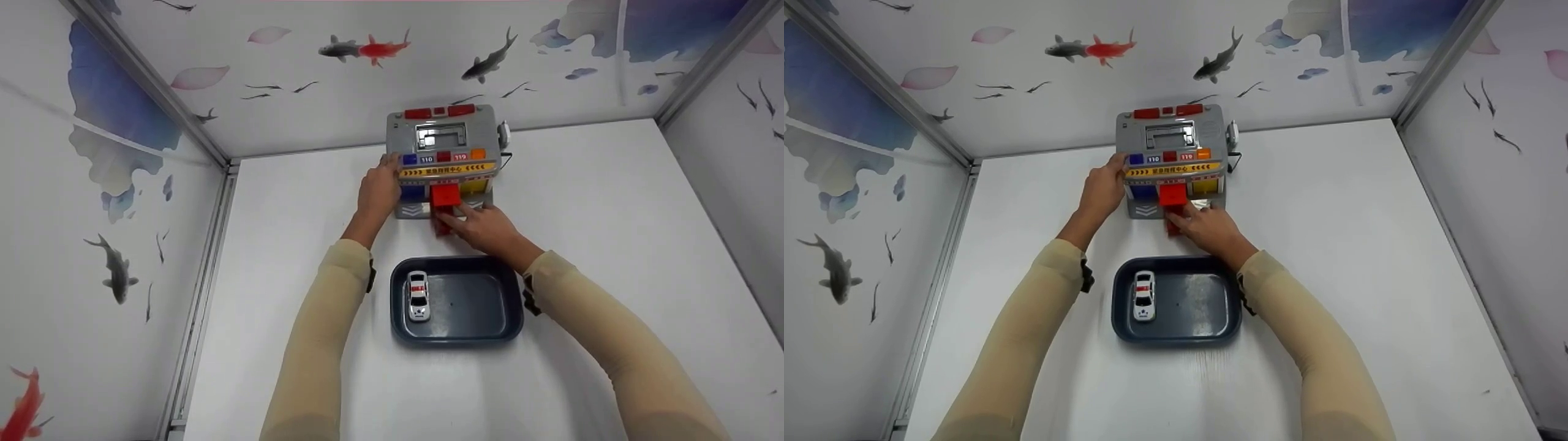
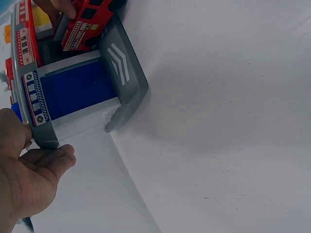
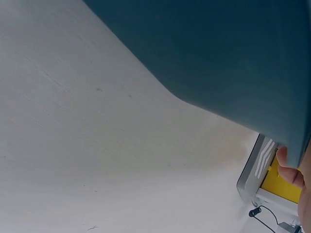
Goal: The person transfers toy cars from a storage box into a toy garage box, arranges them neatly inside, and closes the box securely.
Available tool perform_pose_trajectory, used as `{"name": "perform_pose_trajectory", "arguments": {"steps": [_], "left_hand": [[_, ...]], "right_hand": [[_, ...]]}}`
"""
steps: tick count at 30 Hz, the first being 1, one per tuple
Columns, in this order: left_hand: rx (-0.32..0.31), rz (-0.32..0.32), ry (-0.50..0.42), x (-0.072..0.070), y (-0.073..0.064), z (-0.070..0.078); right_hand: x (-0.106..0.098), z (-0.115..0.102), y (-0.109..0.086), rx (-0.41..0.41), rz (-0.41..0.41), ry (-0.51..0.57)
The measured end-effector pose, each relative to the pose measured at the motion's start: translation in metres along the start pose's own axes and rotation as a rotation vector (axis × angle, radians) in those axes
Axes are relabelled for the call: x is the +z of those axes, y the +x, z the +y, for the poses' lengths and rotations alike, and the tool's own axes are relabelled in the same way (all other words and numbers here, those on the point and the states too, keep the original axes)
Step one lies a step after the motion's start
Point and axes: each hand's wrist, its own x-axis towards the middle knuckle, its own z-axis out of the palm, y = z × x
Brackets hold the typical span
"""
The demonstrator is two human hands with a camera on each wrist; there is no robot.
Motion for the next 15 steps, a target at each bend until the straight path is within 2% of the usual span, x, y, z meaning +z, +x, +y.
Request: {"name": "perform_pose_trajectory", "arguments": {"steps": [15], "left_hand": [[-0.002,0.012,0.003,0.0012,-0.0003,0.0006]], "right_hand": [[0.0020,0.0032,-0.0015,0.019,-0.021,0.015]]}}
